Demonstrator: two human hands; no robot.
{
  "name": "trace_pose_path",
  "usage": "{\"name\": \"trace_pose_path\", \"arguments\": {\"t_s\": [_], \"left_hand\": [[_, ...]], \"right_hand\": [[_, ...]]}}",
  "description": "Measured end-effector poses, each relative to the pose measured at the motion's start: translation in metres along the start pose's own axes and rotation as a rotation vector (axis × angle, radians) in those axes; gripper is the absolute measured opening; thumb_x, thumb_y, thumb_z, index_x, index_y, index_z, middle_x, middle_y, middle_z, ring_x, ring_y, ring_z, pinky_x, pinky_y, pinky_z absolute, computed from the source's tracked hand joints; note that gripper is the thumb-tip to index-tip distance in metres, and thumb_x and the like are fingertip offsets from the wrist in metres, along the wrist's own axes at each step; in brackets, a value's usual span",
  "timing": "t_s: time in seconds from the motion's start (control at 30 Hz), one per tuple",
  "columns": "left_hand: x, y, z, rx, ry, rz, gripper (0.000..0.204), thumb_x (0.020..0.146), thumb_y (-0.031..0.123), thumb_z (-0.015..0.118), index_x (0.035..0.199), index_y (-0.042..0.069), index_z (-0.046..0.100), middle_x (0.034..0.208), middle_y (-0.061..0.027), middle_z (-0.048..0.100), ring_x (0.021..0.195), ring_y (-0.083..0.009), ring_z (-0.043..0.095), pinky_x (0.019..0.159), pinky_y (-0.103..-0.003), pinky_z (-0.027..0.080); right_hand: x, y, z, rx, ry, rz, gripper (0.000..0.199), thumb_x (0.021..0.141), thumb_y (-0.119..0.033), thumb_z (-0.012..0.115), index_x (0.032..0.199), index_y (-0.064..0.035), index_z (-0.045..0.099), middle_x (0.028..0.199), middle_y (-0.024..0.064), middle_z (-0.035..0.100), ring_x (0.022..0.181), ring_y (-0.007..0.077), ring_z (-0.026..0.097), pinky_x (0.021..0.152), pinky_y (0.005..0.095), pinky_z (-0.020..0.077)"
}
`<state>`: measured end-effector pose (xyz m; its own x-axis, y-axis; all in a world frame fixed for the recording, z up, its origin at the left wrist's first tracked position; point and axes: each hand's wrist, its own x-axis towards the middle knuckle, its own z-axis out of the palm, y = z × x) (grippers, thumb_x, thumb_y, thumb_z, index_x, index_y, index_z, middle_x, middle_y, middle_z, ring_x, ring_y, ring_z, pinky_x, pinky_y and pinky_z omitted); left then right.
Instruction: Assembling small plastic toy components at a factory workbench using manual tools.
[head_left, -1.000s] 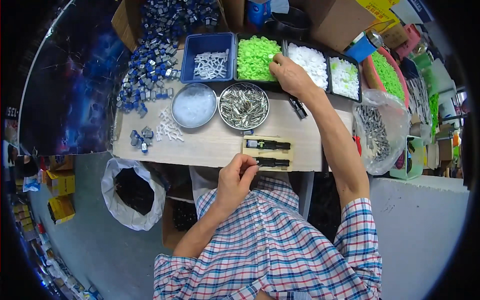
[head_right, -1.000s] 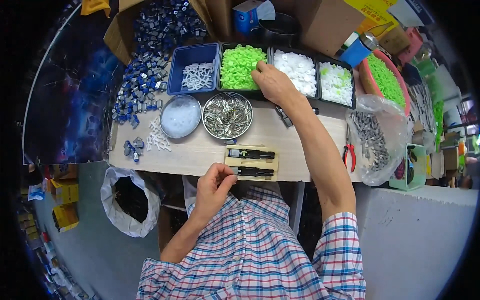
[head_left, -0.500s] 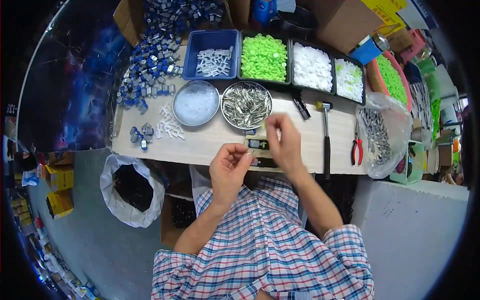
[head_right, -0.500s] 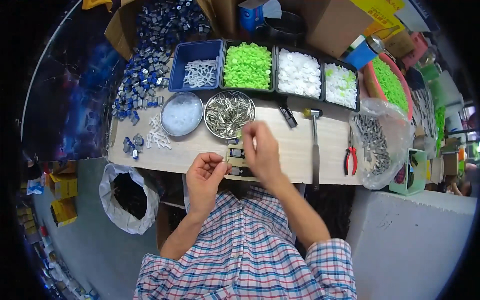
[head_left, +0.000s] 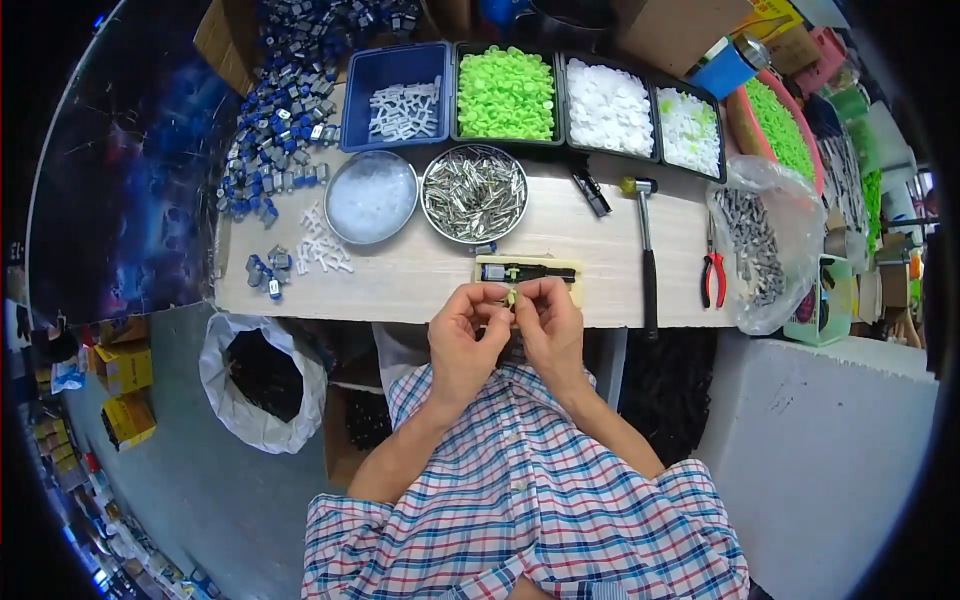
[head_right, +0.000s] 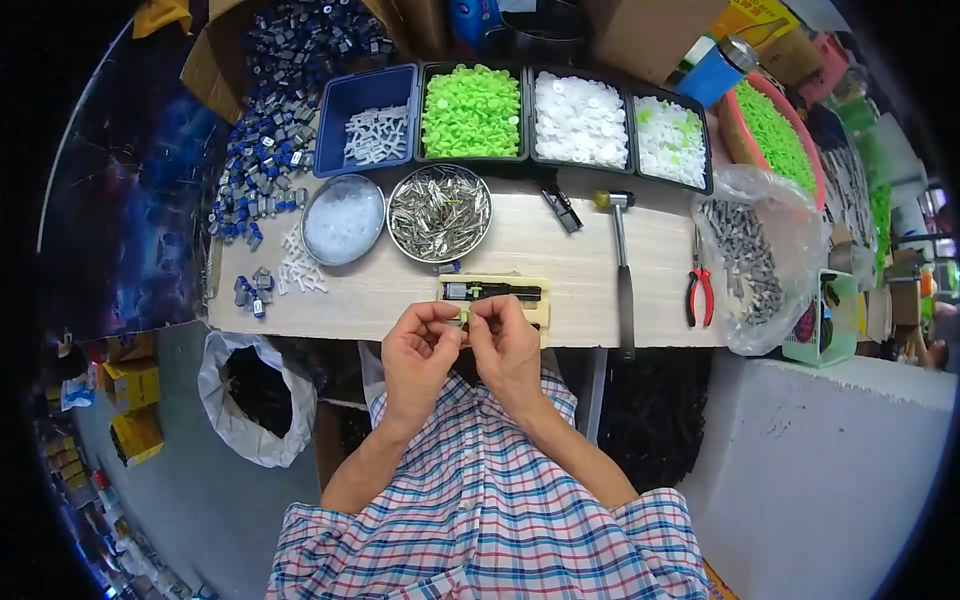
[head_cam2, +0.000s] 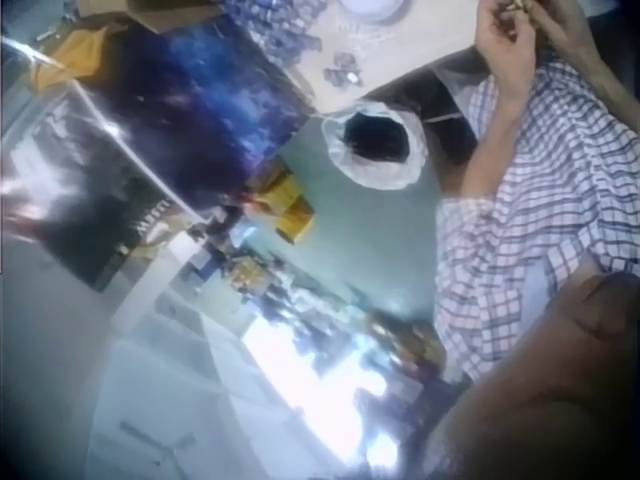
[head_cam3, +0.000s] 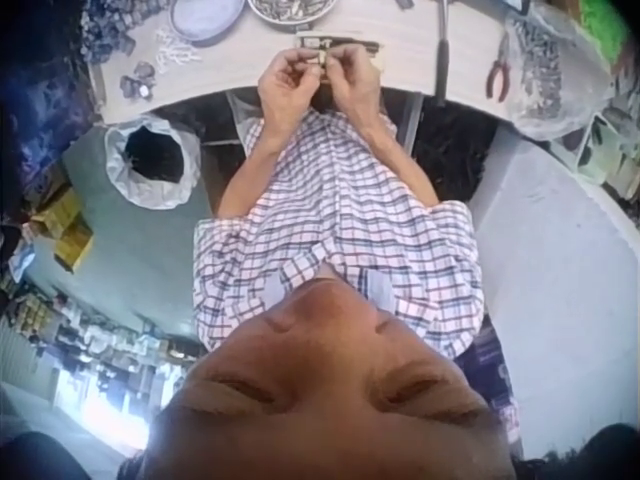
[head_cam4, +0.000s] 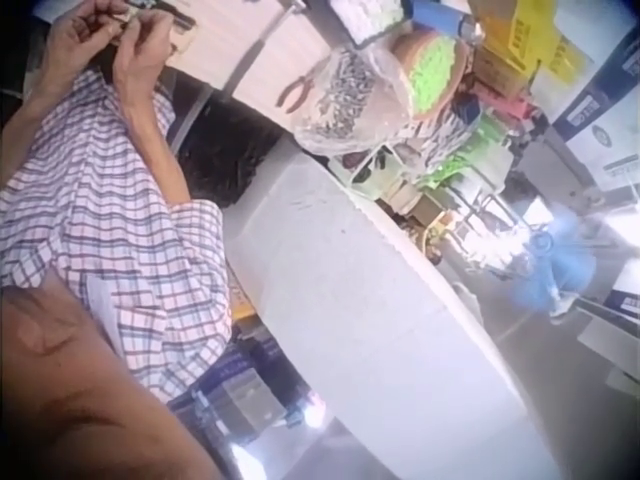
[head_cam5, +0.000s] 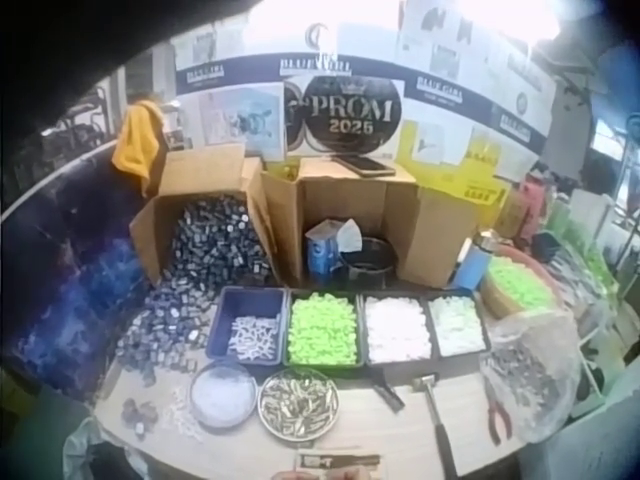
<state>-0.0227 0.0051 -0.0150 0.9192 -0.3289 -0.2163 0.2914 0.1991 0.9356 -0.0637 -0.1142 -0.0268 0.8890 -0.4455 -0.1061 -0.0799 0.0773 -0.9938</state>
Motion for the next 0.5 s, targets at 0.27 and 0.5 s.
{"name": "trace_pose_path", "arguments": {"t_s": [0.27, 0.5], "left_hand": [[-0.0001, 0.0008, 0.0007, 0.045, 0.037, -0.007, 0.021, 0.09, -0.005, 0.065, 0.111, -0.004, 0.062, 0.087, -0.0024, 0.068, 0.076, -0.0038, 0.062, 0.07, -0.02, 0.053], [-0.0019, 0.0042, -0.0004, 0.127, 0.06, -0.056, 0.02, 0.09, -0.005, 0.065, 0.11, -0.003, 0.061, 0.084, -0.0029, 0.068, 0.073, -0.0038, 0.061, 0.067, -0.02, 0.052]], "right_hand": [[-0.0036, 0.0008, -0.0009, -0.028, -0.002, 0.024, 0.01, 0.099, -0.002, 0.061, 0.106, 0.0041, 0.058, 0.089, 0.0054, 0.065, 0.076, 0.0077, 0.063, 0.064, 0.0228, 0.0522], [-0.0073, 0.0028, -0.0016, -0.313, 0.022, -0.176, 0.008, 0.097, 0.0, 0.063, 0.104, 0.0005, 0.058, 0.091, 0.0054, 0.065, 0.075, 0.0086, 0.061, 0.063, 0.0239, 0.0512]]}}
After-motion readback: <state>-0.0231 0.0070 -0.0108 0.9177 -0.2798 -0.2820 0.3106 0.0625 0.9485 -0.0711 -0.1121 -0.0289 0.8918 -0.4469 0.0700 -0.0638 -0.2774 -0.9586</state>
